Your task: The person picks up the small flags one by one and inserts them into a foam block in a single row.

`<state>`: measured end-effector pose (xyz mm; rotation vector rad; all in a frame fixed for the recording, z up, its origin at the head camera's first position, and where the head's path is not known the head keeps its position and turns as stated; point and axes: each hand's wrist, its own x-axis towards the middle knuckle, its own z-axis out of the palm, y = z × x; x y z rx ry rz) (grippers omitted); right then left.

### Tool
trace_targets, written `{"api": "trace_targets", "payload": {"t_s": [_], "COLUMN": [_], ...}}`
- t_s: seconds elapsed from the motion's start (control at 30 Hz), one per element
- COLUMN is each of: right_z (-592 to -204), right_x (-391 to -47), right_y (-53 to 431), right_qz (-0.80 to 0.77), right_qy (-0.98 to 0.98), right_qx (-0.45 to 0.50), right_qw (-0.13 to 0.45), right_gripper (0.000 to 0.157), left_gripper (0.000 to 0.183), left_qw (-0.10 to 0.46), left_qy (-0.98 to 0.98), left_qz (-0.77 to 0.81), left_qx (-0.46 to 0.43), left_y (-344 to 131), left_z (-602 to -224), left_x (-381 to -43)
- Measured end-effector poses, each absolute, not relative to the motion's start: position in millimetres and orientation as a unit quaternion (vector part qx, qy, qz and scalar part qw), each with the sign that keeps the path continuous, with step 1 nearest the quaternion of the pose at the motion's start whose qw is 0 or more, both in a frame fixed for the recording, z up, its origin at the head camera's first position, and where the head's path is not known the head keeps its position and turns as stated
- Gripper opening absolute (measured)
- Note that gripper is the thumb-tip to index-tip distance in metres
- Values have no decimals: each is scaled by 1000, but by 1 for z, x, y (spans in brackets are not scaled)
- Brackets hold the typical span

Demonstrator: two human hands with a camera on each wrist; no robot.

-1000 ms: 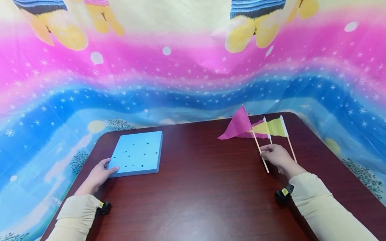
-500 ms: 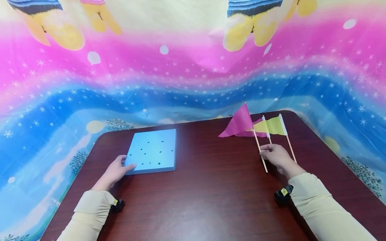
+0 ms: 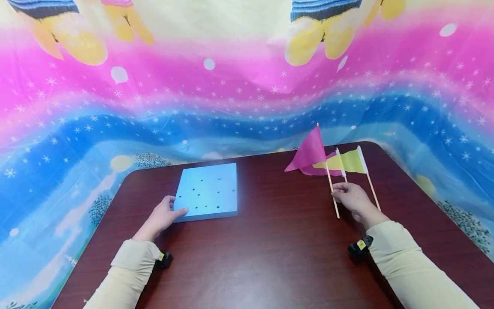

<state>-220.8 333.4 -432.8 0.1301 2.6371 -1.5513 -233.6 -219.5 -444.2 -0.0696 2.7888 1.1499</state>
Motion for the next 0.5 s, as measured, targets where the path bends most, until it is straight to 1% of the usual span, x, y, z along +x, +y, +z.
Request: {"api": "trace_targets", "payload": {"t_s": [0.27, 0.5], "right_z": [-433, -434], "right_x": [-223, -224], "right_y": [325, 322], "right_qz": [-535, -559], "right_qy": [843, 828], "right_qx": [57, 54], "right_qw": [14, -15], "right_gripper": [44, 39], "left_gripper": [70, 68], "left_qw": [61, 58], "left_qy": [926, 928], "left_qz": [372, 367], "left_qx": [-8, -2], "left_y": [-200, -190], "left_z": [-440, -443], "left_x": [-237, -237]}}
